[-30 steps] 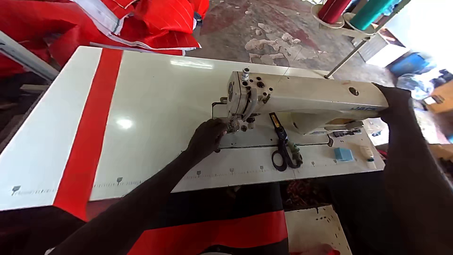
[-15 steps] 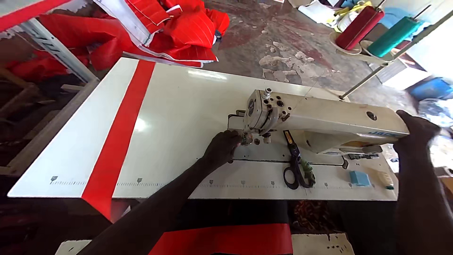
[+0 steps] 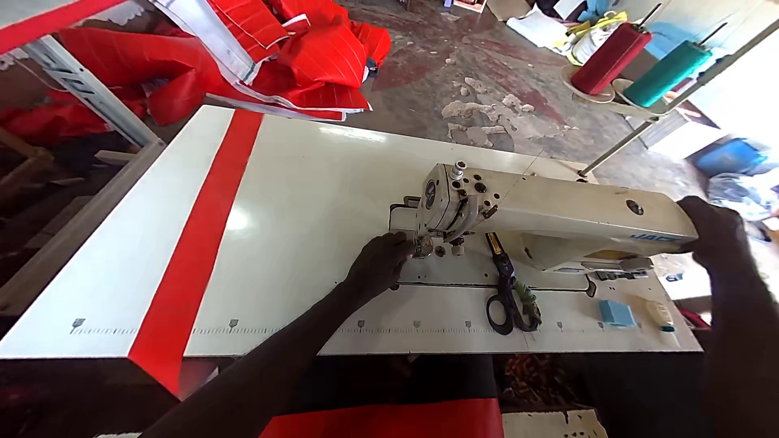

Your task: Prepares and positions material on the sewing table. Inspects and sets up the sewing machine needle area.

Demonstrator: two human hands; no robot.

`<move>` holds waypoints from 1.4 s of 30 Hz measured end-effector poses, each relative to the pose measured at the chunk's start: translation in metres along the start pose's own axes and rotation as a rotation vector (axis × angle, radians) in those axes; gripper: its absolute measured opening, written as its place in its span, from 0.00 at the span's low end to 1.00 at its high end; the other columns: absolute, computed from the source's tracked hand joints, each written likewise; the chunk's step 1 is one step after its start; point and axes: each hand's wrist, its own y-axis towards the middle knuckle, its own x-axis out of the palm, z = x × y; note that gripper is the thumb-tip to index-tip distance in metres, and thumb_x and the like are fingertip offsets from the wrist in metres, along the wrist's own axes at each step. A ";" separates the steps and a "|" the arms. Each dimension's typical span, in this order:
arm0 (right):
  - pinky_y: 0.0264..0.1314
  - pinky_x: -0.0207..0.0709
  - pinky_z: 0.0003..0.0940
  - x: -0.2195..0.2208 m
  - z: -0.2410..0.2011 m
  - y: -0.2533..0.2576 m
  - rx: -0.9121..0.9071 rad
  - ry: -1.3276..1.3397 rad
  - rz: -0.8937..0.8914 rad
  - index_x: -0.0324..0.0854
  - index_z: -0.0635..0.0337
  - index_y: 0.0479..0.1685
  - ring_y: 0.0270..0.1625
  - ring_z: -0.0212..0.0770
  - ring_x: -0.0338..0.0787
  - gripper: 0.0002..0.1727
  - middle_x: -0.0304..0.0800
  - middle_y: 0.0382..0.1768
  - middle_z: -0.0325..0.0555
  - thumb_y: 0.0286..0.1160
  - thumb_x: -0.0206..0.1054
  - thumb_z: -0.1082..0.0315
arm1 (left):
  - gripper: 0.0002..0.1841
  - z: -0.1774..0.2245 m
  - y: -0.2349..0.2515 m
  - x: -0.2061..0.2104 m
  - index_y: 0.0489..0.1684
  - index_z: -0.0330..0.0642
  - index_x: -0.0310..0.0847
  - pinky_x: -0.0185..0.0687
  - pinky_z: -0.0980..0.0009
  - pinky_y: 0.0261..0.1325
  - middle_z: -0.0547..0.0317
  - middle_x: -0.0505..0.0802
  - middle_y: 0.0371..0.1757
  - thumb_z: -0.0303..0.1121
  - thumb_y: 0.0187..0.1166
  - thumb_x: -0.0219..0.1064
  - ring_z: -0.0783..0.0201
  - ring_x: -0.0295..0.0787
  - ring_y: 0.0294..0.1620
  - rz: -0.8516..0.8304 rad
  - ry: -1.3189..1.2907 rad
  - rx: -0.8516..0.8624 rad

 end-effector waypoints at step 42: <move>0.48 0.79 0.28 0.055 0.052 -0.042 -0.118 0.516 0.487 0.78 0.64 0.41 0.35 0.22 0.80 0.27 0.77 0.30 0.32 0.92 0.46 0.48 | 0.06 0.013 -0.001 -0.014 0.45 0.43 0.91 0.90 0.56 0.47 0.56 0.90 0.45 0.26 0.79 0.68 0.57 0.90 0.44 -0.081 -0.046 0.046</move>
